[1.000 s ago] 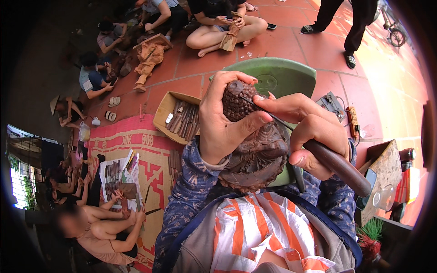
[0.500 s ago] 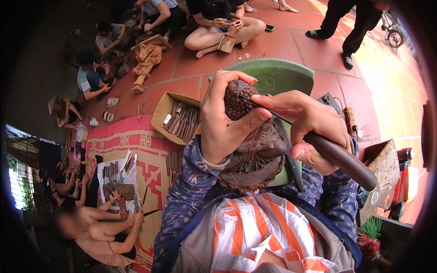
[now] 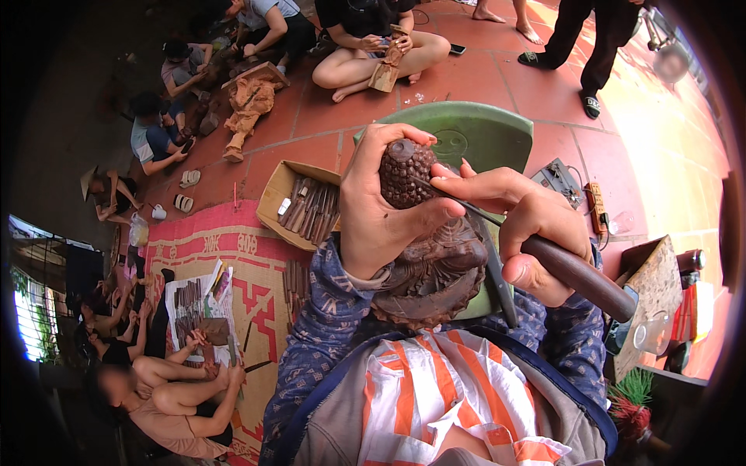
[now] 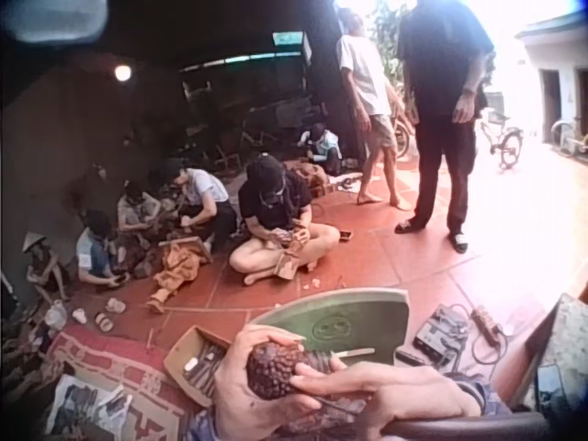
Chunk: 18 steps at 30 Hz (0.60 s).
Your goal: The person carves a wooden Buddha statue using a chisel and mallet. They hold the statue in their lap and repeatedly strike the chisel to refine the details of the head and hair.
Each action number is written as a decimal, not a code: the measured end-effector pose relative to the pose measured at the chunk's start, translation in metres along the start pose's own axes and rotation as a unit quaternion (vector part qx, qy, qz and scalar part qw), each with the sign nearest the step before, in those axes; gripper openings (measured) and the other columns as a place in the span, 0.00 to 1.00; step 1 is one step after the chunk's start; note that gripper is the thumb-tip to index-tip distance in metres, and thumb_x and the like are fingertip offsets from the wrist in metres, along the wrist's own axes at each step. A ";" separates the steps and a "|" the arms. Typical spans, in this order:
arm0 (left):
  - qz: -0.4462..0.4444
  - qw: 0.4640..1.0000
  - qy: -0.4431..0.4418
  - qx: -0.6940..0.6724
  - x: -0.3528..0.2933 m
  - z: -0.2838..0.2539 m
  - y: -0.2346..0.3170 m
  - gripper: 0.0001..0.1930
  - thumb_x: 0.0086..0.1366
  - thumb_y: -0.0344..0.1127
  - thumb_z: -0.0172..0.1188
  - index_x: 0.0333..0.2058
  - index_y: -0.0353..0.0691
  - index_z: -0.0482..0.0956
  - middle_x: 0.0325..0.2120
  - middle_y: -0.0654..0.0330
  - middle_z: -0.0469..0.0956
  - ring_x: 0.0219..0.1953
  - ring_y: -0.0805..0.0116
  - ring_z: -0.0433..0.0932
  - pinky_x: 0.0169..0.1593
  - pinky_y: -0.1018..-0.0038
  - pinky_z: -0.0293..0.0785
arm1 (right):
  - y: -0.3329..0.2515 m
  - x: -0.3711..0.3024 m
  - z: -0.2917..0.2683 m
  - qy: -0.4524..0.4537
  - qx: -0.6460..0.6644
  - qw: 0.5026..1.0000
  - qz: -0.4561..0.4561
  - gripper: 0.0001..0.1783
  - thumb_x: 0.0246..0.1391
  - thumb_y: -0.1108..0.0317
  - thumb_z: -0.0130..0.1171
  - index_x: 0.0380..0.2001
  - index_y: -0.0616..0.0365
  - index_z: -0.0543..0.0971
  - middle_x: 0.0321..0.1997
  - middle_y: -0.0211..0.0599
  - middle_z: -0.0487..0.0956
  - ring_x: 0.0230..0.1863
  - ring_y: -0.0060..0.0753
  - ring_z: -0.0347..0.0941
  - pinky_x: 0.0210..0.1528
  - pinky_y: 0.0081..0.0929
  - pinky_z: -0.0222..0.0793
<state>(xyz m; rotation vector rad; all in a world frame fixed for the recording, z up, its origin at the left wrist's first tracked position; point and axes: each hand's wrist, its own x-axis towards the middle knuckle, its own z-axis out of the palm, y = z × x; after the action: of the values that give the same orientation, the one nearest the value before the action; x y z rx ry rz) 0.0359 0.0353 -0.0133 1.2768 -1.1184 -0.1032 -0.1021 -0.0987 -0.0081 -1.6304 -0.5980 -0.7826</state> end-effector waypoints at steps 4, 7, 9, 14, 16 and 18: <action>-0.002 1.000 0.004 0.018 0.000 0.001 0.002 0.32 0.47 0.48 0.75 0.44 0.35 0.71 0.39 0.59 0.73 0.40 0.72 0.74 0.46 0.76 0.70 | 0.004 -0.003 0.003 0.027 0.010 1.000 0.006 0.19 0.55 0.58 0.60 0.22 0.62 0.71 0.52 0.66 0.72 0.46 0.53 0.76 0.49 0.37 0.70; -0.009 1.000 0.001 0.021 -0.001 0.000 0.001 0.33 0.48 0.50 0.75 0.45 0.35 0.70 0.40 0.58 0.74 0.41 0.72 0.74 0.47 0.76 0.70 | 0.007 -0.002 0.000 0.010 -0.004 1.000 -0.006 0.19 0.56 0.58 0.60 0.23 0.62 0.71 0.53 0.66 0.72 0.44 0.52 0.76 0.47 0.37 0.70; -0.020 0.999 -0.003 0.031 -0.001 -0.002 0.000 0.36 0.47 0.54 0.74 0.46 0.35 0.69 0.42 0.57 0.75 0.42 0.72 0.74 0.48 0.76 0.70 | 0.004 0.000 -0.004 -0.020 -0.023 1.000 0.002 0.20 0.56 0.57 0.60 0.22 0.62 0.70 0.53 0.68 0.71 0.49 0.55 0.73 0.53 0.43 0.64; -0.010 1.000 0.002 0.007 -0.002 -0.001 -0.001 0.33 0.48 0.50 0.74 0.45 0.35 0.70 0.40 0.59 0.73 0.40 0.73 0.74 0.46 0.76 0.70 | -0.016 0.012 -0.009 -0.070 -0.075 0.994 0.041 0.22 0.57 0.54 0.59 0.21 0.60 0.68 0.51 0.73 0.71 0.58 0.61 0.68 0.65 0.55 0.52; -0.008 1.000 0.005 -0.006 -0.002 0.001 -0.001 0.32 0.48 0.48 0.75 0.44 0.36 0.71 0.38 0.60 0.73 0.39 0.74 0.73 0.45 0.77 0.70 | -0.017 0.013 -0.008 -0.064 -0.059 0.995 0.055 0.22 0.57 0.54 0.60 0.21 0.60 0.69 0.51 0.72 0.71 0.58 0.61 0.69 0.65 0.55 0.53; -0.015 1.000 0.006 -0.013 -0.002 0.002 0.002 0.32 0.47 0.48 0.75 0.44 0.36 0.71 0.38 0.61 0.72 0.39 0.74 0.73 0.44 0.77 0.70 | -0.016 0.013 -0.010 -0.072 -0.035 0.995 0.059 0.22 0.56 0.53 0.60 0.20 0.59 0.69 0.51 0.71 0.71 0.58 0.62 0.68 0.65 0.55 0.53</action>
<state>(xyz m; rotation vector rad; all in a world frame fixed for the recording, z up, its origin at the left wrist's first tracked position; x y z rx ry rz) 0.0328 0.0358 -0.0126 1.2695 -1.0851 -0.1324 -0.1071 -0.1060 0.0126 -1.7820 -0.5752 -0.6082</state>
